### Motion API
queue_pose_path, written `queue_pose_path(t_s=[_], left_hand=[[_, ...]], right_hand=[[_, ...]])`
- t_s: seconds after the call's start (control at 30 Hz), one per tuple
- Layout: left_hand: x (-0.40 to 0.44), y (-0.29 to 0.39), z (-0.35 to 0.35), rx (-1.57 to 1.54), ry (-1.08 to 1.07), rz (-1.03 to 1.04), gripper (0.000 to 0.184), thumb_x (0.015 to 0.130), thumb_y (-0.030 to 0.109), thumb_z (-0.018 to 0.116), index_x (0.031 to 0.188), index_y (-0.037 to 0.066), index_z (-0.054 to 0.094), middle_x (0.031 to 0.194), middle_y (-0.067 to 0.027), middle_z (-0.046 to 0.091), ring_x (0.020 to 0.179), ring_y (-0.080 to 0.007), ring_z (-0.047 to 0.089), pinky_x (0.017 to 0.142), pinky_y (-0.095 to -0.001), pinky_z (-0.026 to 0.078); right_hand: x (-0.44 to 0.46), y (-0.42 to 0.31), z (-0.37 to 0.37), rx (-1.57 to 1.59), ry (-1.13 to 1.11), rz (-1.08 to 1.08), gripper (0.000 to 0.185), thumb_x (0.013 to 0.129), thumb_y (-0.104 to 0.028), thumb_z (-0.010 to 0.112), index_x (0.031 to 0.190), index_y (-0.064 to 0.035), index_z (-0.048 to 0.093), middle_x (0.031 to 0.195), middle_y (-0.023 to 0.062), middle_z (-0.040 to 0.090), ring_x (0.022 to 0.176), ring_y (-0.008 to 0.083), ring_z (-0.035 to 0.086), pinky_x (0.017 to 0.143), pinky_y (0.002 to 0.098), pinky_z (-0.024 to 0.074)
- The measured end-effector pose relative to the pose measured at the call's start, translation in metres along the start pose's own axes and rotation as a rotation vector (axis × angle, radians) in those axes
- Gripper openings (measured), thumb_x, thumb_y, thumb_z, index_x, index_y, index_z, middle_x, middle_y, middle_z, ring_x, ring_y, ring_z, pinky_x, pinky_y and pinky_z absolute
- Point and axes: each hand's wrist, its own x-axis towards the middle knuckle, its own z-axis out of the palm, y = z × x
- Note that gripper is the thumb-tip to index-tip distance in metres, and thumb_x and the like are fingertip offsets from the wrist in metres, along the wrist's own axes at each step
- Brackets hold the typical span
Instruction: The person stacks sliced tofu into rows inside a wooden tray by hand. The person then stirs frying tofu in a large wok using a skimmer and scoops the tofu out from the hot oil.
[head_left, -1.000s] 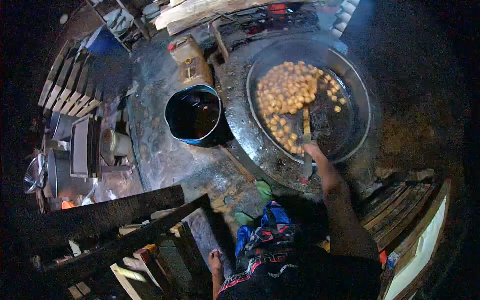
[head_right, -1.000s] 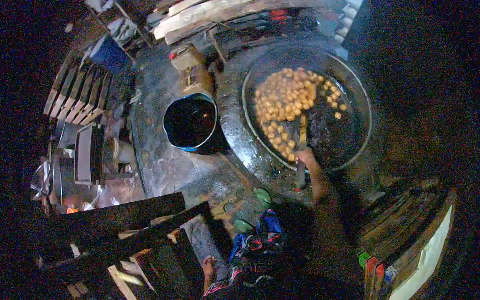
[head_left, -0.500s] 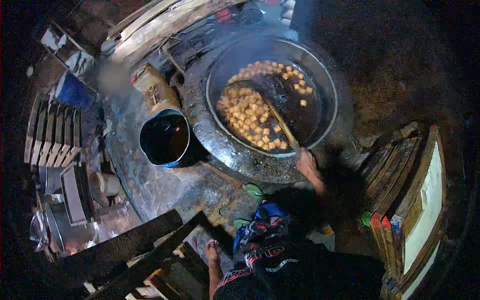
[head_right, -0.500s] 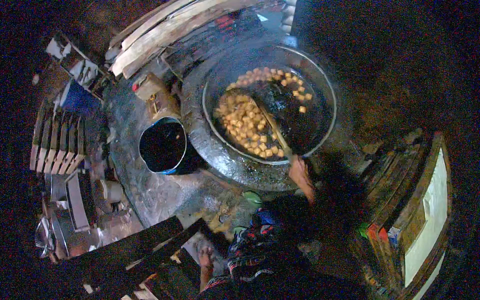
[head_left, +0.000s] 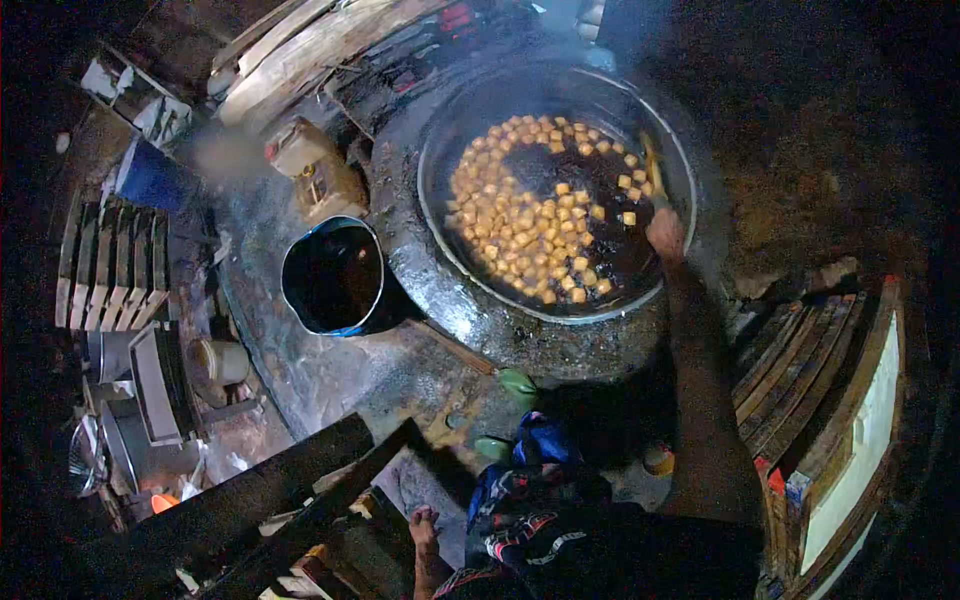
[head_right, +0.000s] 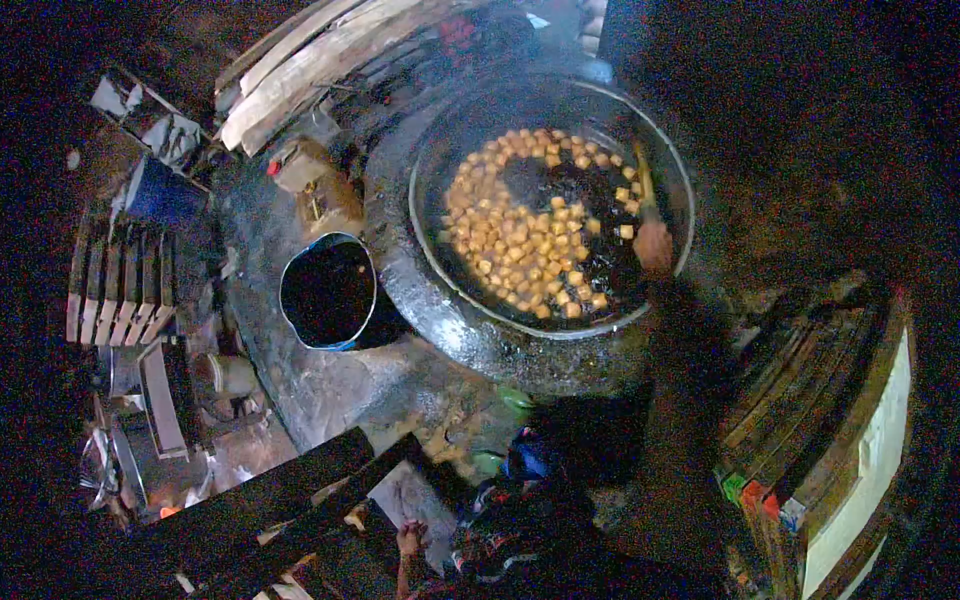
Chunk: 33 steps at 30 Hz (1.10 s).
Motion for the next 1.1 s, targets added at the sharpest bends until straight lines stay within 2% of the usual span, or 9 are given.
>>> queue_pose_path(t_s=[0.17,0.37,0.5,0.53,0.63,0.8,0.9,0.97,1.1], left_hand=[[0.018,-0.044,-0.032,-0.077,-0.029,0.094,0.014,0.083,0.018,0.059,0.088,0.008,0.051,0.092,-0.0060,0.057,0.083,-0.0217,0.058,0.067,-0.0377,0.050],[0.008,-0.001,0.024,-0.071,0.034,-0.101,0.013,0.084,0.025,0.058,0.088,0.014,0.055,0.085,0.0002,0.057,0.079,-0.0149,0.055,0.060,-0.0272,0.043],[-0.004,0.042,0.061,-0.145,0.023,-0.106,0.014,0.085,0.024,0.057,0.085,0.010,0.055,0.084,0.0009,0.056,0.079,-0.0107,0.053,0.069,-0.0249,0.043],[0.024,0.013,0.052,-0.270,-0.017,0.061,0.012,0.085,0.019,0.057,0.084,0.008,0.055,0.085,0.0002,0.056,0.080,-0.0119,0.053,0.077,-0.0245,0.042],[0.045,0.003,0.042,-0.133,-0.048,0.072,0.011,0.084,0.017,0.059,0.087,0.008,0.055,0.086,0.0001,0.056,0.080,-0.0122,0.053,0.078,-0.0249,0.043],[0.006,0.012,0.043,-0.150,-0.025,0.167,0.010,0.085,0.015,0.058,0.088,0.007,0.056,0.087,-0.0027,0.056,0.081,-0.0135,0.054,0.074,-0.0277,0.045],[0.019,-0.042,0.029,-0.077,-0.129,0.572,0.010,0.084,0.015,0.059,0.085,0.006,0.056,0.084,-0.0033,0.056,0.079,-0.0140,0.055,0.070,-0.0286,0.047],[0.040,-0.079,0.017,-0.371,-0.221,0.497,0.008,0.082,0.014,0.060,0.082,0.006,0.056,0.080,-0.0026,0.056,0.074,-0.0130,0.054,0.067,-0.0272,0.046],[0.055,-0.117,0.029,-0.827,-0.370,0.349,0.008,0.081,0.011,0.061,0.076,0.007,0.056,0.075,-0.0015,0.055,0.067,-0.0114,0.052,0.062,-0.0252,0.045]], right_hand=[[-0.006,-0.043,0.015,0.066,0.011,-0.139,0.010,0.072,-0.011,0.056,0.068,-0.0038,0.052,0.056,0.0139,0.043,0.052,0.0325,0.046,0.051,0.0384,0.0425],[-0.063,-0.001,-0.057,0.163,-0.508,-0.143,0.014,0.076,-0.016,0.056,0.082,-0.0032,0.053,0.072,0.0154,0.050,0.065,0.0323,0.050,0.059,0.0392,0.0434],[-0.056,0.011,-0.101,-0.023,-0.572,-0.017,0.021,0.079,-0.019,0.056,0.092,-0.0027,0.054,0.083,0.0163,0.054,0.074,0.0322,0.053,0.065,0.0398,0.0439],[-0.049,0.012,-0.106,-0.082,-0.563,0.015,0.022,0.080,-0.020,0.056,0.094,-0.0026,0.055,0.086,0.0166,0.055,0.076,0.0322,0.054,0.066,0.0399,0.0440],[-0.026,0.012,-0.107,-0.206,-0.510,0.095,0.028,0.082,-0.022,0.056,0.101,-0.0023,0.055,0.094,0.0173,0.058,0.083,0.0321,0.056,0.070,0.0404,0.0445],[-0.022,0.009,-0.054,-0.049,-0.484,-0.018,0.017,0.082,-0.021,0.055,0.085,-0.0043,0.054,0.078,0.0112,0.054,0.068,0.0252,0.052,0.060,0.0369,0.0415],[-0.045,0.026,-0.033,0.413,-0.677,-0.174,0.016,0.083,-0.020,0.054,0.075,-0.0055,0.053,0.069,0.0076,0.051,0.060,0.0211,0.049,0.053,0.0348,0.0397],[-0.067,0.046,-0.031,0.916,-0.893,-0.211,0.019,0.083,-0.020,0.054,0.069,-0.0063,0.053,0.062,0.0052,0.049,0.054,0.0183,0.047,0.049,0.0335,0.0385],[-0.125,0.002,-0.145,0.660,-0.887,0.005,0.013,0.079,-0.013,0.054,0.070,-0.0046,0.053,0.056,0.0040,0.048,0.049,0.0152,0.047,0.045,0.0312,0.0378]])
